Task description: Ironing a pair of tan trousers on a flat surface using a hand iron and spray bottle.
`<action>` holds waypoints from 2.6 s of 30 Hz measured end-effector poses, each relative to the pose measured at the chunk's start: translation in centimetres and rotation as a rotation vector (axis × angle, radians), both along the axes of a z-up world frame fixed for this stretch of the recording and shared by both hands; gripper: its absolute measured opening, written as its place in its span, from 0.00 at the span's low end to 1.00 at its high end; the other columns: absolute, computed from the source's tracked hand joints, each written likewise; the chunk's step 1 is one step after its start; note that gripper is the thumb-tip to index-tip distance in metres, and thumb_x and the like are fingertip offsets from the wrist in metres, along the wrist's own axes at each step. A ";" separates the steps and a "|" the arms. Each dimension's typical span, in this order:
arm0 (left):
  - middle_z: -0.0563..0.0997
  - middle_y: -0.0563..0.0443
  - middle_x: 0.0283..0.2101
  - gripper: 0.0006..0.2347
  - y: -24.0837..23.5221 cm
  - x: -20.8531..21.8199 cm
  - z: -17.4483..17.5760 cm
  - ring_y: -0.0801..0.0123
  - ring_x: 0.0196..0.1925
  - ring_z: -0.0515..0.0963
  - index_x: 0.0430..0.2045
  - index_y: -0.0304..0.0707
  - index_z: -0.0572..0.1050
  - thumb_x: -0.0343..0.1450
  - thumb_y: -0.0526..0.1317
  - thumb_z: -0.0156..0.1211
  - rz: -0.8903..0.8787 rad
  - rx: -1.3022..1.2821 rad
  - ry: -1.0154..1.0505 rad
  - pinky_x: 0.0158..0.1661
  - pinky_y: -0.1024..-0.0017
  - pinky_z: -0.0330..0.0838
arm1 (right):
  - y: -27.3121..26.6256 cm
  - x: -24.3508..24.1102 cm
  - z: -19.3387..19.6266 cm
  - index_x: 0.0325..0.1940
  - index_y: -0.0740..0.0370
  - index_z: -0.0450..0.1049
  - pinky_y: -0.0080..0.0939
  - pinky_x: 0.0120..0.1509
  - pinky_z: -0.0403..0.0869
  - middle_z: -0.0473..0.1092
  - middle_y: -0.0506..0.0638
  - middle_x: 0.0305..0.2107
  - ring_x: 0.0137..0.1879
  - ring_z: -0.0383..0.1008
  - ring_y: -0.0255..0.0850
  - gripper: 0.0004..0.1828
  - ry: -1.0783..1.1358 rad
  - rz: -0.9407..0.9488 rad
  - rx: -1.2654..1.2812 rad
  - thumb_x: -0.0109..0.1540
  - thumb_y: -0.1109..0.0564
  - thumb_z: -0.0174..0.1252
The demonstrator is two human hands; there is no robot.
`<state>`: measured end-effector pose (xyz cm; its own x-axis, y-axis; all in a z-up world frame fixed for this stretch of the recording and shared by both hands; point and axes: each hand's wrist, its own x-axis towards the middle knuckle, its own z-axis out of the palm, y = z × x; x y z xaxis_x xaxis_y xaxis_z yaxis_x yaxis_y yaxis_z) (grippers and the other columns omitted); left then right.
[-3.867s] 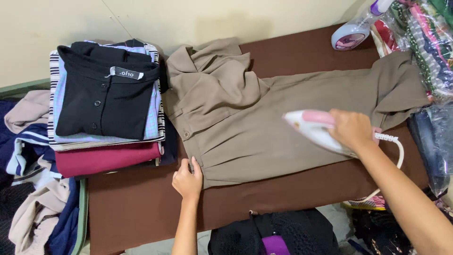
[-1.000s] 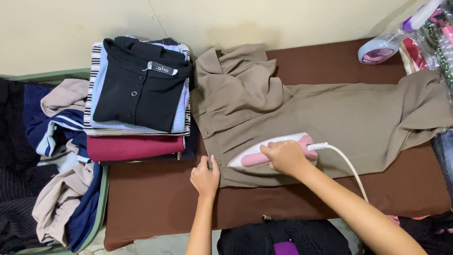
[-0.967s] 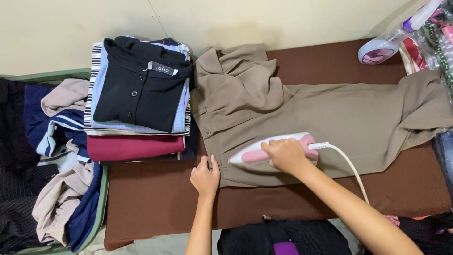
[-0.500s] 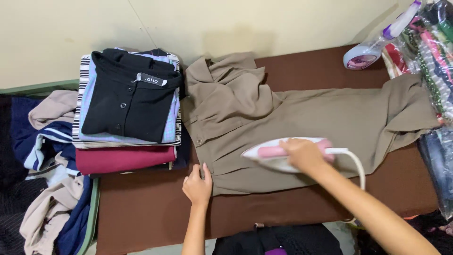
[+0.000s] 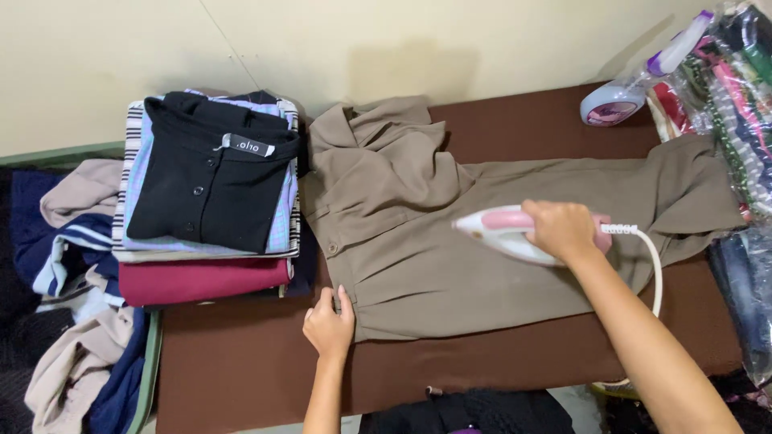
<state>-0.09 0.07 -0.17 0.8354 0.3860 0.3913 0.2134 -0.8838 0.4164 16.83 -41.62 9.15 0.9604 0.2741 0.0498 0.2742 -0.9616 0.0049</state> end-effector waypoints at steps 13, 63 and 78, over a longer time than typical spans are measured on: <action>0.77 0.44 0.19 0.11 -0.1 -0.1 -0.1 0.49 0.19 0.74 0.21 0.39 0.73 0.71 0.44 0.62 -0.005 -0.013 -0.011 0.24 0.58 0.68 | 6.9 0.5 1.1 0.34 0.55 0.75 0.56 0.38 0.75 0.77 0.52 0.27 0.34 0.78 0.54 0.13 0.038 0.139 0.036 0.47 0.54 0.68; 0.54 0.43 0.77 0.25 -0.2 3.9 2.4 0.53 0.78 0.53 0.73 0.36 0.53 0.77 0.39 0.40 -0.308 -0.123 0.214 0.70 0.48 0.47 | 11.5 -2.3 -2.2 0.47 0.59 0.77 0.54 0.34 0.76 0.77 0.59 0.30 0.32 0.79 0.55 0.21 -0.063 0.193 0.242 0.48 0.58 0.63; 0.55 0.45 0.77 0.26 -1.0 4.4 1.9 0.53 0.78 0.53 0.73 0.37 0.55 0.75 0.40 0.44 -0.264 -0.135 0.223 0.70 0.45 0.46 | -4.9 -1.4 2.2 0.44 0.55 0.80 0.58 0.44 0.78 0.78 0.62 0.30 0.38 0.81 0.59 0.24 0.179 -0.428 0.066 0.55 0.37 0.68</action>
<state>4.34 -0.93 1.75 0.9721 0.1813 0.1487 0.0837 -0.8607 0.5021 15.40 -46.49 11.40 0.9815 -0.1468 -0.1231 -0.1563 -0.9851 -0.0714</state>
